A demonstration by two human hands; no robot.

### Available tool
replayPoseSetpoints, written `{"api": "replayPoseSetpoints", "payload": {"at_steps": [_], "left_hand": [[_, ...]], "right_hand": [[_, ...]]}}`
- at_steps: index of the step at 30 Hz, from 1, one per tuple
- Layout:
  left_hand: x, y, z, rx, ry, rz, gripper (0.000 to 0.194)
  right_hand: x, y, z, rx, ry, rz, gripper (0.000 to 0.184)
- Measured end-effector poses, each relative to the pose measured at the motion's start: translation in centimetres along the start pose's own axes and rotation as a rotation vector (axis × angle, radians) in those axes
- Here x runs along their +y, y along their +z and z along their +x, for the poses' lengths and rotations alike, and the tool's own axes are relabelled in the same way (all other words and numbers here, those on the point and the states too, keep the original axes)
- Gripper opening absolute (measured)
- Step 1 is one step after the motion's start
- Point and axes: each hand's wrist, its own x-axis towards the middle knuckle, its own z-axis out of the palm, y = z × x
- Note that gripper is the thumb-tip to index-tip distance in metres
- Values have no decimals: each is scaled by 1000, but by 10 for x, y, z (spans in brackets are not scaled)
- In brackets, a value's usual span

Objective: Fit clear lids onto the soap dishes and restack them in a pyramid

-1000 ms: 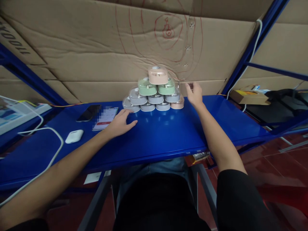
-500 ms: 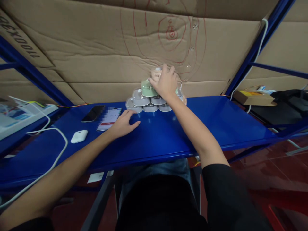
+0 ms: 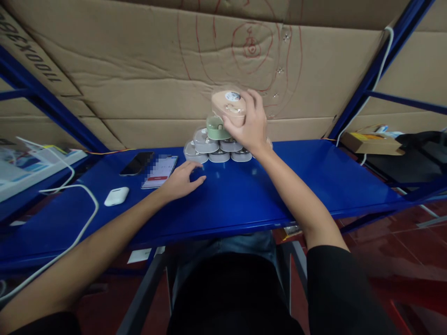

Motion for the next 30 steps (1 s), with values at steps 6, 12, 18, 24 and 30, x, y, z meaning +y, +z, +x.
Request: {"api": "replayPoseSetpoints", "payload": {"at_steps": [6, 12, 18, 24, 30], "left_hand": [[9, -1, -1, 10, 31, -145, 60], [16, -6, -5, -87, 9, -276, 109], [14, -5, -6, -95, 56, -283, 102], [11, -4, -5, -65, 86, -251, 99], [5, -4, -5, -58, 168, -162, 90]], "right_hand": [[-21, -39, -58, -92, -63, 376, 66], [-28, -30, -101, -326, -118, 597, 56], [-33, -14, -113, -466, -148, 653, 61], [-34, -14, -114, -526, -158, 650, 75], [-34, -12, -118, -619, -178, 663, 88]]}}
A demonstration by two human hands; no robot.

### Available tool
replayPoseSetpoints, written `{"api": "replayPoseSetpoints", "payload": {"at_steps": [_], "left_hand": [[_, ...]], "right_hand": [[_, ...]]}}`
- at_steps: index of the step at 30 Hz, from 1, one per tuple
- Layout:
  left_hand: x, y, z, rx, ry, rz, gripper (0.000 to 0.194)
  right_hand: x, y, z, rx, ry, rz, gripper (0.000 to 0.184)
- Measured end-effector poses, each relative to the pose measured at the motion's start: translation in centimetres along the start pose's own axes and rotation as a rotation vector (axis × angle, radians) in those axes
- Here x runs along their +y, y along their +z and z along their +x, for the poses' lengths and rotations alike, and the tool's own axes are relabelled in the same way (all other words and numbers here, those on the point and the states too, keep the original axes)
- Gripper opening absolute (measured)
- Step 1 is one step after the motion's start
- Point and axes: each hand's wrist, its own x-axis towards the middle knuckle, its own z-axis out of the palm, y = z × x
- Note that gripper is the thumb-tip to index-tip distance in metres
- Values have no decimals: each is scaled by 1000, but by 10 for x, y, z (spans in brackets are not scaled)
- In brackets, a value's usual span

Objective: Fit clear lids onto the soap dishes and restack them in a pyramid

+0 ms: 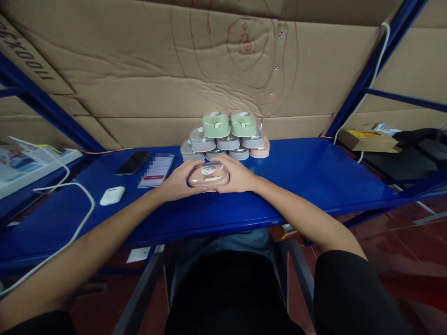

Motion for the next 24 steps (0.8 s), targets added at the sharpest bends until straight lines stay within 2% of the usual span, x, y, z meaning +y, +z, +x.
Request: {"api": "replayPoseSetpoints", "payload": {"at_steps": [8, 12, 17, 22, 24], "left_hand": [[-4, 0, 0, -11, 33, 33, 84], [-4, -1, 1, -8, 36, 22, 83], [-3, -2, 2, 7, -2, -6, 79], [-6, -3, 4, 87, -64, 25, 75], [-8, -3, 5, 116, -75, 38, 69]], "right_hand": [[7, 3, -1, -72, -9, 14, 99], [7, -1, -1, -136, 27, 14, 112], [11, -17, -1, -229, 103, 45, 128], [20, -38, -3, -352, 204, 58, 133], [24, -45, -3, -381, 215, 43, 127]]}}
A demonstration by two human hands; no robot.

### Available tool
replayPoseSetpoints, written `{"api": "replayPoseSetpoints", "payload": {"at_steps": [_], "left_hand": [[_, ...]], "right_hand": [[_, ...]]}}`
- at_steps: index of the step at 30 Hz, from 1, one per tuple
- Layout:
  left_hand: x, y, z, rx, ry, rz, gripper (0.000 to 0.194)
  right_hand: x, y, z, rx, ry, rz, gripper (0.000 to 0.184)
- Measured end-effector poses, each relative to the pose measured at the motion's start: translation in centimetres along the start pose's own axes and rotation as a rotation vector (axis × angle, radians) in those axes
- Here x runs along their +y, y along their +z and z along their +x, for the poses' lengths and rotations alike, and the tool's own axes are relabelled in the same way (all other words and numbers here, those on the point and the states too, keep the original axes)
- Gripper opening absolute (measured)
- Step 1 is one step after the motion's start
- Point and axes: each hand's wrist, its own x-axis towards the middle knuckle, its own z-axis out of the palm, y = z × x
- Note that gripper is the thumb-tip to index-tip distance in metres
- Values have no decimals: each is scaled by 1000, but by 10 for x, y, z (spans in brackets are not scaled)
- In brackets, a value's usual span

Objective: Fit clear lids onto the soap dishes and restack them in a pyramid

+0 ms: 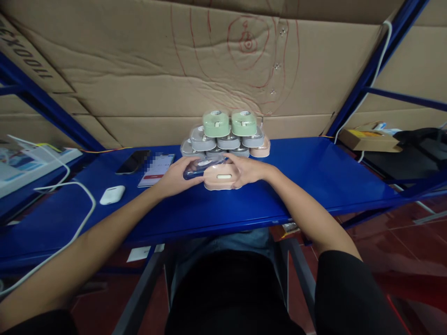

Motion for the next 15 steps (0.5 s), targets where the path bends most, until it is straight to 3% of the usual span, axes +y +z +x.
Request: {"api": "replayPoseSetpoints", "payload": {"at_steps": [9, 15], "left_hand": [[6, -3, 2, 100, -106, 13, 70], [8, -3, 3, 159, -164, 48, 72]], "right_hand": [[-8, -3, 0, 38, -116, -99, 61], [-8, 6, 5, 39, -109, -110, 56]]}}
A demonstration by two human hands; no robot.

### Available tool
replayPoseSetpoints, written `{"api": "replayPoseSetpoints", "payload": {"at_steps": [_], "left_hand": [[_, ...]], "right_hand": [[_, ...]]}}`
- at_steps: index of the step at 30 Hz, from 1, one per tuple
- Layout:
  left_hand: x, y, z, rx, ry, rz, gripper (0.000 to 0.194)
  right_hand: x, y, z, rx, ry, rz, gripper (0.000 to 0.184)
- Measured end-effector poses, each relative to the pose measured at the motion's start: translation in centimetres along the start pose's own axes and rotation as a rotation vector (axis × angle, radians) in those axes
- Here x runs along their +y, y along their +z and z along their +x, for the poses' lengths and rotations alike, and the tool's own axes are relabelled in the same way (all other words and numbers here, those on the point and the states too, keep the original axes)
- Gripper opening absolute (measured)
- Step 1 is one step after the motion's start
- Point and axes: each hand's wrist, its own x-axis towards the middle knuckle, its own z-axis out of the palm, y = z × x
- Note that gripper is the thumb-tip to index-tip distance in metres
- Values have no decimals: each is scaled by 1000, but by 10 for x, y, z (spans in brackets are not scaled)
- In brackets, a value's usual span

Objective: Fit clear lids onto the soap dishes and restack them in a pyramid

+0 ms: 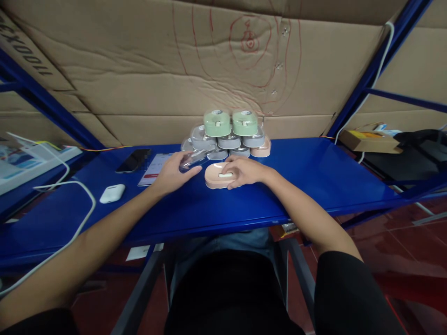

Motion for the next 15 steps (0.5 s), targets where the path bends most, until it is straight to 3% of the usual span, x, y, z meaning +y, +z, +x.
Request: {"api": "replayPoseSetpoints", "payload": {"at_steps": [9, 15], "left_hand": [[1, -1, 0, 11, -9, 5, 66], [0, -1, 0, 14, -5, -2, 71]], "right_hand": [[-5, 0, 0, 3, 25, 3, 55], [-9, -3, 0, 47, 14, 12, 43]]}}
